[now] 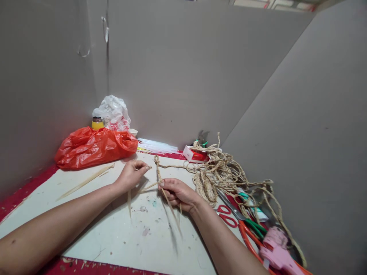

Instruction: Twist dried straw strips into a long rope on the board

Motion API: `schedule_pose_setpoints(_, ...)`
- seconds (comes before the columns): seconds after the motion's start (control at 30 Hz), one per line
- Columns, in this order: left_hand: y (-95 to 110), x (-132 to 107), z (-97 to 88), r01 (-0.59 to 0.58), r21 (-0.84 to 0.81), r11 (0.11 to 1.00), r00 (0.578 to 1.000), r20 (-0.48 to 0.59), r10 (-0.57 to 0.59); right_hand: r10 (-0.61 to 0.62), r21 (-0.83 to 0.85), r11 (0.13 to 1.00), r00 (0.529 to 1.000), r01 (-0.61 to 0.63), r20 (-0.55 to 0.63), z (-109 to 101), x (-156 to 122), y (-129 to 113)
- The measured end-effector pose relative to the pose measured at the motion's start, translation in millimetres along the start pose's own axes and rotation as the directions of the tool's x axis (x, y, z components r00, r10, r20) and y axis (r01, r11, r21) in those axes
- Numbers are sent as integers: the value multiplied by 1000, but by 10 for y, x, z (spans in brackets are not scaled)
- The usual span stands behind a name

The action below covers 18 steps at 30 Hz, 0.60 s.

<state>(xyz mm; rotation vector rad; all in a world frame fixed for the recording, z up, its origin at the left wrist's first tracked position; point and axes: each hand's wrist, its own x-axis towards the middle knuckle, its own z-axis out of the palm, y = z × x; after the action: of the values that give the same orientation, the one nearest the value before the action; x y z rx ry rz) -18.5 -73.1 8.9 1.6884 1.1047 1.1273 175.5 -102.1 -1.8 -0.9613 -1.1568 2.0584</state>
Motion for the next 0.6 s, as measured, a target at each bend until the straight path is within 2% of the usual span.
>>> schedule_pose_setpoints(0.07,45,-9,-2,-47,52,998,997,-54,50,1,-11,1000,1000,-1,-13,7,5,6)
schedule_pose_setpoints(0.1,62,-20,-1,-48,93,994,998,-40,52,-1,-16,1000,1000,1,-21,12,8,9)
schedule_pose_setpoints(0.2,86,-73,5,27,302,953,992,112,-64,-3,-38,999,999,1,-40,27,15,17)
schedule_pose_setpoints(0.23,92,-93,8,37,376,926,989,122,-89,-6,-47,999,999,4,-42,31,17,20)
schedule_pose_setpoints(0.33,136,-152,33,-25,476,879,1000,9,23,-22,-78,997,998,17,-58,46,27,33)
schedule_pose_setpoints(0.37,159,-170,51,-34,455,890,999,-11,44,-30,-87,996,997,25,-65,52,32,40)
schedule_pose_setpoints(0.4,183,-187,73,-14,406,914,1000,12,10,-40,-94,995,997,33,-73,59,38,48)
schedule_pose_setpoints(0.43,203,-203,99,40,332,942,995,77,-70,-53,-101,994,995,44,-82,66,44,56)
schedule_pose_setpoints(0.53,218,-235,183,299,75,951,910,279,-308,-90,-133,988,989,74,-121,89,61,75)
schedule_pose_setpoints(0.6,185,-244,225,393,-44,919,877,318,-360,-103,-164,983,984,79,-146,106,68,79)
